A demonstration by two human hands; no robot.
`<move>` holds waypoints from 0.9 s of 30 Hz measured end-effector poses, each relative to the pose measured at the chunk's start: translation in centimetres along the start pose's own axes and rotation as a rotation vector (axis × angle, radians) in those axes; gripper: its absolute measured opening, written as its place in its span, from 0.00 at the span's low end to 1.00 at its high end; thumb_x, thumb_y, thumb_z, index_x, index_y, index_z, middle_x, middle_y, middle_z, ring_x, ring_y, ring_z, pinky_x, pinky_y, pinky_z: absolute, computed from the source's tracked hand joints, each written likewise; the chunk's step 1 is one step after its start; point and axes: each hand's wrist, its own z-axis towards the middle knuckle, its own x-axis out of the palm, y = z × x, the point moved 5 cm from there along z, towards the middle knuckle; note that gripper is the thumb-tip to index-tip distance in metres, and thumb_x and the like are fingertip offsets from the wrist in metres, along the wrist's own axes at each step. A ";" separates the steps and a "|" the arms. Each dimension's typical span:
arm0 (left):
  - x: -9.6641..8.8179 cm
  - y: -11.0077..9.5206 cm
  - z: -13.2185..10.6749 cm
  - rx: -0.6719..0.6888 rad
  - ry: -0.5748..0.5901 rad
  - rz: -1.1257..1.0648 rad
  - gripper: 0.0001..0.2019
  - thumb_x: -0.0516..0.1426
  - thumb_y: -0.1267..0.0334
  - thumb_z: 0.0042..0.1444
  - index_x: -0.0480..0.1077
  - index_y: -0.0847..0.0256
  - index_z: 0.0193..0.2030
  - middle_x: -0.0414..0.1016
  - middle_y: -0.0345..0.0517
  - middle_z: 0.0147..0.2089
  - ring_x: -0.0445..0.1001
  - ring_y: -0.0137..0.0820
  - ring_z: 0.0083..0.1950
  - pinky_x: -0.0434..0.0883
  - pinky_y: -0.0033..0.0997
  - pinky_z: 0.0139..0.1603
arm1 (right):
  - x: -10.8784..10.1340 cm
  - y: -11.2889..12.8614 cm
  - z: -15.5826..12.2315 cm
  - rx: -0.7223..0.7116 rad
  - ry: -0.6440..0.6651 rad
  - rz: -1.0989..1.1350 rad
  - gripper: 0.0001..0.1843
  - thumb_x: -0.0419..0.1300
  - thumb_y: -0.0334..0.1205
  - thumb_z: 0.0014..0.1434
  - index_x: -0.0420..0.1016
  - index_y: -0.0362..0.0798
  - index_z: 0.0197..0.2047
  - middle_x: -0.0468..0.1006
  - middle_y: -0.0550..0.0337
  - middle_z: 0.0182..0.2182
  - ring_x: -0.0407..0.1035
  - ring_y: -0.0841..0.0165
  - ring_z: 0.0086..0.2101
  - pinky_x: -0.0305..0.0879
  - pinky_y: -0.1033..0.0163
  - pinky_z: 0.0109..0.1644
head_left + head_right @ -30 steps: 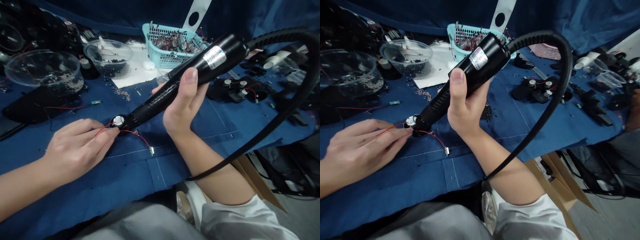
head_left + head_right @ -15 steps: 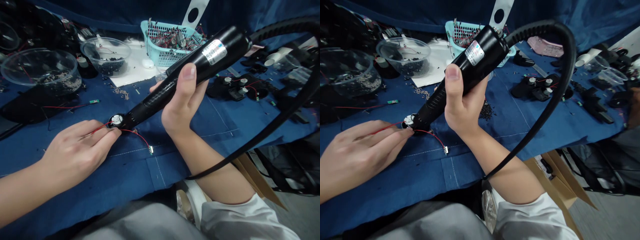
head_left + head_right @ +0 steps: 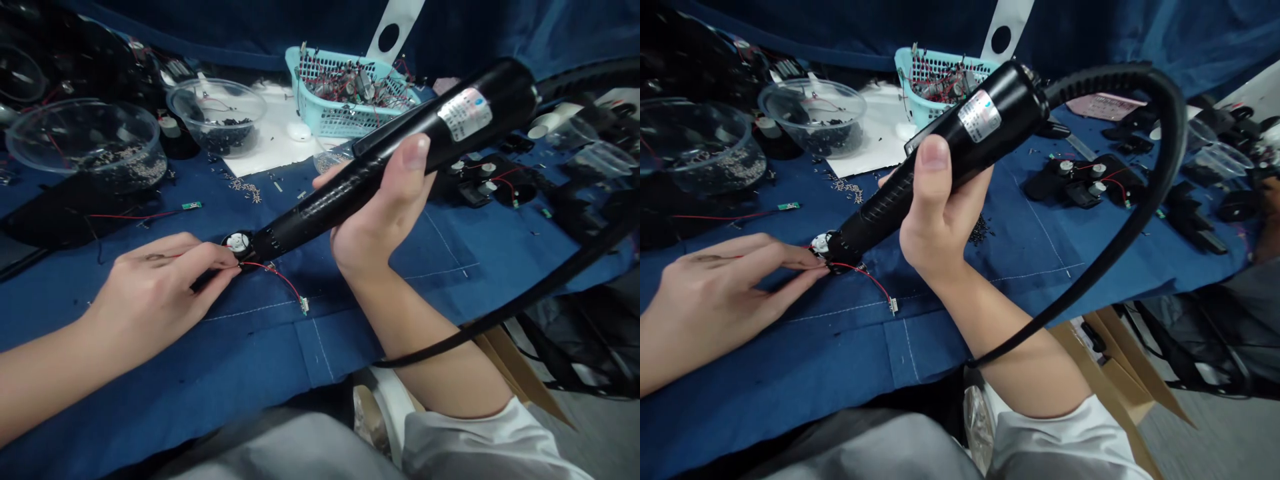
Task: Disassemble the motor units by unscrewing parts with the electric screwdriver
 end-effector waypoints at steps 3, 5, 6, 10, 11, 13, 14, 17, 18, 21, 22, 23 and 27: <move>-0.1 0.0 0.0 0.010 -0.003 -0.001 0.05 0.61 0.70 0.69 0.73 0.58 0.40 0.81 0.37 0.35 0.80 0.28 0.35 0.72 0.28 0.37 | 0.2 0.9 -0.4 0.002 -0.187 0.118 0.20 0.46 0.65 0.75 0.57 0.56 0.48 0.65 0.67 0.27 0.72 0.72 0.23 0.69 0.64 0.25; -0.1 0.0 0.1 0.007 0.009 -0.004 0.05 0.61 0.69 0.70 0.73 0.58 0.40 0.81 0.38 0.35 0.81 0.28 0.36 0.72 0.28 0.37 | 0.9 1.3 -0.6 0.025 -0.134 0.145 0.21 0.47 0.66 0.74 0.56 0.57 0.51 0.65 0.67 0.28 0.73 0.71 0.24 0.71 0.63 0.26; -0.1 0.0 0.1 0.007 0.014 -0.005 0.05 0.61 0.69 0.70 0.73 0.58 0.40 0.81 0.38 0.36 0.81 0.28 0.36 0.72 0.28 0.36 | 1.1 1.4 -0.7 0.029 -0.128 0.143 0.22 0.47 0.67 0.73 0.56 0.57 0.51 0.65 0.67 0.27 0.73 0.71 0.24 0.71 0.62 0.26; -0.1 0.0 0.0 0.014 0.006 0.004 0.05 0.61 0.69 0.70 0.72 0.58 0.41 0.81 0.38 0.35 0.81 0.28 0.35 0.73 0.29 0.36 | 0.8 1.9 -0.7 -0.016 -0.159 0.122 0.23 0.50 0.69 0.71 0.58 0.57 0.49 0.67 0.66 0.28 0.72 0.70 0.23 0.70 0.62 0.25; 0.0 0.0 -0.1 0.014 0.002 0.010 0.05 0.61 0.69 0.70 0.72 0.58 0.41 0.81 0.37 0.35 0.81 0.28 0.35 0.73 0.29 0.36 | 0.7 2.0 -0.7 -0.022 -0.159 0.120 0.23 0.50 0.68 0.71 0.58 0.58 0.49 0.67 0.66 0.28 0.72 0.70 0.23 0.70 0.61 0.25; 0.1 0.0 -0.2 0.012 0.003 0.019 0.05 0.61 0.69 0.70 0.72 0.58 0.40 0.81 0.38 0.35 0.81 0.28 0.36 0.73 0.29 0.35 | 0.8 2.0 -0.7 -0.018 -0.144 0.096 0.21 0.49 0.67 0.73 0.58 0.58 0.51 0.67 0.65 0.29 0.72 0.69 0.23 0.70 0.60 0.26; 0.2 0.0 -0.2 0.013 0.004 0.023 0.05 0.61 0.69 0.70 0.72 0.58 0.41 0.81 0.38 0.35 0.81 0.29 0.36 0.73 0.30 0.36 | 0.8 2.0 -0.7 -0.012 -0.136 0.077 0.21 0.48 0.66 0.73 0.58 0.58 0.53 0.67 0.65 0.29 0.72 0.69 0.23 0.70 0.60 0.26; 0.4 0.1 -0.4 0.016 0.000 0.044 0.04 0.61 0.68 0.70 0.72 0.57 0.41 0.81 0.38 0.35 0.81 0.29 0.36 0.73 0.30 0.35 | 1.0 2.5 -0.6 -0.062 -0.119 0.116 0.22 0.53 0.66 0.71 0.60 0.58 0.52 0.68 0.66 0.30 0.73 0.71 0.24 0.72 0.61 0.27; 0.4 0.1 -0.4 0.016 -0.002 0.051 0.04 0.62 0.68 0.70 0.72 0.57 0.41 0.80 0.38 0.35 0.80 0.29 0.36 0.72 0.30 0.34 | 1.1 2.9 -0.5 -0.088 -0.110 0.168 0.21 0.58 0.64 0.70 0.62 0.57 0.51 0.70 0.66 0.30 0.74 0.71 0.25 0.74 0.62 0.29; 0.4 0.1 -0.6 0.019 -0.007 0.057 0.04 0.61 0.68 0.70 0.72 0.58 0.41 0.80 0.39 0.34 0.79 0.30 0.34 0.72 0.30 0.33 | 1.7 4.6 0.4 -0.125 -0.030 0.337 0.20 0.66 0.49 0.65 0.65 0.56 0.54 0.80 0.64 0.40 0.79 0.73 0.34 0.81 0.65 0.39; 0.5 0.1 -0.7 0.023 -0.003 0.051 0.04 0.61 0.67 0.70 0.72 0.58 0.41 0.80 0.39 0.35 0.79 0.30 0.34 0.71 0.31 0.32 | 2.1 5.3 0.8 -0.122 0.016 0.384 0.22 0.66 0.44 0.63 0.64 0.55 0.57 0.81 0.62 0.47 0.81 0.73 0.37 0.82 0.66 0.41; 0.5 0.2 -0.8 0.028 0.001 0.045 0.04 0.61 0.67 0.70 0.73 0.58 0.41 0.80 0.40 0.34 0.79 0.30 0.33 0.72 0.31 0.32 | 2.6 5.8 1.2 -0.088 0.069 0.416 0.24 0.64 0.40 0.62 0.62 0.55 0.58 0.80 0.61 0.53 0.81 0.74 0.39 0.82 0.67 0.42; 0.6 0.3 -1.1 0.040 -0.018 0.030 0.04 0.60 0.66 0.71 0.74 0.59 0.41 0.81 0.42 0.35 0.81 0.32 0.34 0.74 0.32 0.33 | 5.2 7.6 2.1 0.005 0.258 0.458 0.20 0.63 0.35 0.60 0.59 0.56 0.51 0.76 0.64 0.46 0.76 0.77 0.34 0.79 0.67 0.38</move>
